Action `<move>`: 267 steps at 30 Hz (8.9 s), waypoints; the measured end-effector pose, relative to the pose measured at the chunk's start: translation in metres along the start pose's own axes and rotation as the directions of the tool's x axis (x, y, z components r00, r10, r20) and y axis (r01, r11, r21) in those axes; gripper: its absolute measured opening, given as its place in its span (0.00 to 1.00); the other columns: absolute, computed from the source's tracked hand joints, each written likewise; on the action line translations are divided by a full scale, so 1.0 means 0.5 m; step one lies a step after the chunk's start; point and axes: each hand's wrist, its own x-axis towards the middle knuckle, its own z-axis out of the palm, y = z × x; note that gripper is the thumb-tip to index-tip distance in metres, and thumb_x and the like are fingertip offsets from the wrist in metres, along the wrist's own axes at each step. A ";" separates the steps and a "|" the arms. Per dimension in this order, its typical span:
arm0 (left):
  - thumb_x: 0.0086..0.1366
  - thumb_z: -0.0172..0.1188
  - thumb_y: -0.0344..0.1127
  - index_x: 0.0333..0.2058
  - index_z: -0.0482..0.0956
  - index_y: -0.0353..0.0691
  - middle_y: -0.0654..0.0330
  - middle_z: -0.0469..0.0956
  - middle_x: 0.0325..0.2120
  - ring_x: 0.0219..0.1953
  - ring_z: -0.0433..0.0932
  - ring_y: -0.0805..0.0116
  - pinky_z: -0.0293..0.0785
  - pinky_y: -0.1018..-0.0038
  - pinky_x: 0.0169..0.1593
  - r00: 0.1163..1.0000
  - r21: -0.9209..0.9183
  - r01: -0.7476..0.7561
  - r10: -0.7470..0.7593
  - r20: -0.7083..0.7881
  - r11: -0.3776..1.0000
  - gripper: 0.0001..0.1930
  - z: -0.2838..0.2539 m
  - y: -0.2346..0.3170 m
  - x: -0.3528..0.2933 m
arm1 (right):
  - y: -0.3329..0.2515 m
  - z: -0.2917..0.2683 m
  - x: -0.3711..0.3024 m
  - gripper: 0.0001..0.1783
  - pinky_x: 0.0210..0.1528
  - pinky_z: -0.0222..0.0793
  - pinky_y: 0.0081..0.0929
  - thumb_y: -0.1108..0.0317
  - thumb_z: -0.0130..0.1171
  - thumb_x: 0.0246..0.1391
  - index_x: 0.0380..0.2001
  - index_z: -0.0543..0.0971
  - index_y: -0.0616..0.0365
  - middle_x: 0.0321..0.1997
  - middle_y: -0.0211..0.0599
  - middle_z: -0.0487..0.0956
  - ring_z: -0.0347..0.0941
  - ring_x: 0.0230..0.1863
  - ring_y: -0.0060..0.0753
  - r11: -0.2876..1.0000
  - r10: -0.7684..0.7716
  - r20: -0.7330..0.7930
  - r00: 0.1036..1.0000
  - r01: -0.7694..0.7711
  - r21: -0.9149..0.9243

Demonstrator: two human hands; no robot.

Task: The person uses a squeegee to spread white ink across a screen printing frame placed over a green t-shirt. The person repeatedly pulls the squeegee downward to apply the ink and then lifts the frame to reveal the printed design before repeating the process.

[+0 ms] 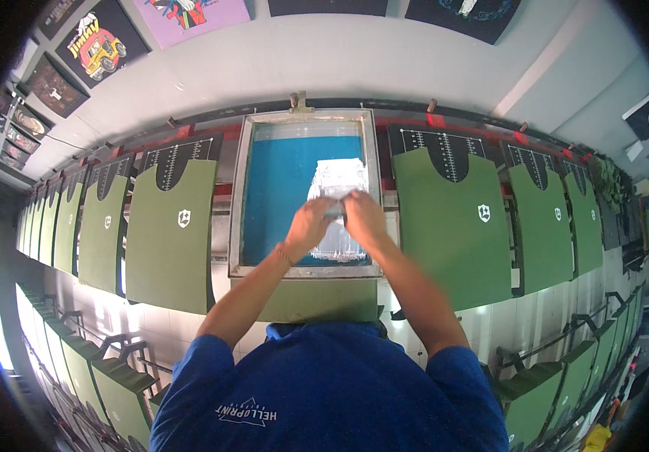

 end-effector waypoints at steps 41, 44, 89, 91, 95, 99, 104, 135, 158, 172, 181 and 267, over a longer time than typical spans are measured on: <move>0.75 0.47 0.45 0.28 0.69 0.35 0.65 0.63 0.21 0.27 0.63 0.73 0.63 0.71 0.32 0.654 -0.169 0.685 -0.701 -0.285 0.708 0.20 -0.208 -0.086 -0.321 | 0.115 0.103 -0.356 0.20 0.31 0.57 0.22 0.53 0.57 0.66 0.27 0.78 0.56 0.25 0.16 0.67 0.59 0.29 0.13 0.084 0.770 0.122 0.626 -0.289 0.954; 0.76 0.48 0.46 0.29 0.71 0.34 0.70 0.65 0.23 0.29 0.62 0.78 0.61 0.75 0.31 0.625 -0.401 0.603 -0.721 -0.300 0.690 0.21 -0.107 -0.020 -0.315 | 0.185 -0.007 -0.419 0.19 0.28 0.53 0.19 0.53 0.56 0.67 0.25 0.78 0.52 0.24 0.13 0.65 0.57 0.26 0.12 0.042 0.776 0.160 0.610 -0.303 0.952; 0.72 0.50 0.52 0.45 0.79 0.25 0.52 0.80 0.40 0.44 0.76 0.64 0.70 0.68 0.51 0.405 -0.686 0.516 -0.852 -0.332 0.512 0.28 0.516 0.172 -0.085 | 0.869 -0.139 -0.582 0.21 0.54 0.65 0.29 0.57 0.57 0.63 0.39 0.81 0.71 0.43 0.40 0.79 0.72 0.46 0.32 0.238 0.842 0.009 0.539 -0.386 0.891; 0.72 0.51 0.51 0.44 0.80 0.26 0.53 0.80 0.39 0.44 0.76 0.65 0.70 0.68 0.51 0.391 -0.655 0.546 -0.851 -0.351 0.522 0.27 0.522 0.171 -0.090 | 0.870 -0.132 -0.582 0.20 0.54 0.64 0.29 0.58 0.57 0.64 0.38 0.81 0.70 0.44 0.41 0.78 0.72 0.47 0.33 0.197 0.855 0.034 0.518 -0.383 0.902; 0.72 0.51 0.48 0.42 0.81 0.27 0.55 0.81 0.38 0.43 0.76 0.67 0.69 0.70 0.50 0.401 -0.605 0.552 -0.818 -0.411 0.574 0.24 0.538 0.176 -0.081 | 0.894 -0.098 -0.602 0.21 0.53 0.63 0.29 0.58 0.56 0.65 0.30 0.79 0.68 0.40 0.40 0.78 0.71 0.45 0.31 0.251 0.820 0.030 0.572 -0.406 0.879; 0.72 0.52 0.46 0.41 0.80 0.29 0.57 0.80 0.34 0.41 0.74 0.68 0.69 0.70 0.50 0.427 -0.503 0.599 -0.780 -0.458 0.623 0.21 0.537 0.189 -0.057 | 0.901 -0.092 -0.604 0.24 0.40 0.62 0.29 0.56 0.54 0.67 0.21 0.71 0.64 0.27 0.31 0.72 0.66 0.34 0.25 0.278 0.791 0.046 0.610 -0.425 0.862; 0.66 0.57 0.40 0.45 0.77 0.35 0.50 0.77 0.39 0.46 0.75 0.52 0.69 0.62 0.52 0.606 0.189 0.681 -0.399 -0.689 0.708 0.15 0.537 0.242 -0.043 | 0.883 -0.122 -0.583 0.27 0.32 0.56 0.27 0.50 0.50 0.69 0.21 0.69 0.59 0.23 0.23 0.64 0.57 0.28 0.20 0.287 0.771 0.088 0.631 -0.467 0.837; 0.75 0.51 0.48 0.36 0.74 0.34 0.57 0.76 0.29 0.30 0.77 0.65 0.78 0.67 0.37 0.378 -0.694 0.650 -0.662 0.648 -0.309 0.20 0.885 0.525 0.005 | 0.862 -0.286 -0.171 0.08 0.45 0.75 0.45 0.69 0.61 0.43 0.29 0.81 0.60 0.37 0.46 0.80 0.78 0.40 0.52 0.998 -0.056 0.041 0.998 0.056 0.008; 0.60 0.63 0.30 0.47 0.76 0.35 0.49 0.77 0.44 0.50 0.73 0.49 0.68 0.60 0.57 0.991 0.175 -0.058 0.035 0.128 0.983 0.16 0.711 0.419 0.411 | 0.848 -0.303 -0.198 0.11 0.43 0.75 0.42 0.77 0.62 0.40 0.32 0.84 0.58 0.34 0.45 0.81 0.78 0.40 0.50 0.999 -0.031 -0.003 1.000 0.031 -0.010; 0.61 0.57 0.28 0.50 0.75 0.38 0.52 0.78 0.46 0.50 0.78 0.53 0.77 0.62 0.52 0.987 0.221 0.069 -0.099 0.124 0.973 0.17 0.753 0.479 0.195 | 0.743 -0.257 -0.427 0.15 0.46 0.75 0.39 0.77 0.57 0.44 0.37 0.83 0.56 0.42 0.41 0.80 0.76 0.46 0.46 0.993 0.115 -0.044 0.992 -0.114 0.030; 0.63 0.61 0.33 0.48 0.75 0.42 0.54 0.78 0.44 0.48 0.78 0.53 0.79 0.62 0.48 0.995 0.184 -0.008 -0.011 0.103 0.983 0.14 0.700 0.466 0.340 | 0.787 -0.326 -0.295 0.13 0.46 0.75 0.41 0.79 0.57 0.45 0.35 0.84 0.57 0.40 0.42 0.81 0.77 0.44 0.47 0.999 0.040 -0.027 0.999 -0.039 0.036; 0.72 0.52 0.45 0.37 0.77 0.29 0.41 0.78 0.31 0.35 0.78 0.45 0.72 0.57 0.41 0.718 -0.173 0.594 -0.615 -0.327 0.786 0.19 1.145 0.752 0.237 | 1.590 -0.504 -0.954 0.26 0.27 0.56 0.21 0.50 0.50 0.69 0.29 0.80 0.63 0.24 0.22 0.73 0.61 0.25 0.15 0.308 0.829 -0.054 0.556 -0.374 0.875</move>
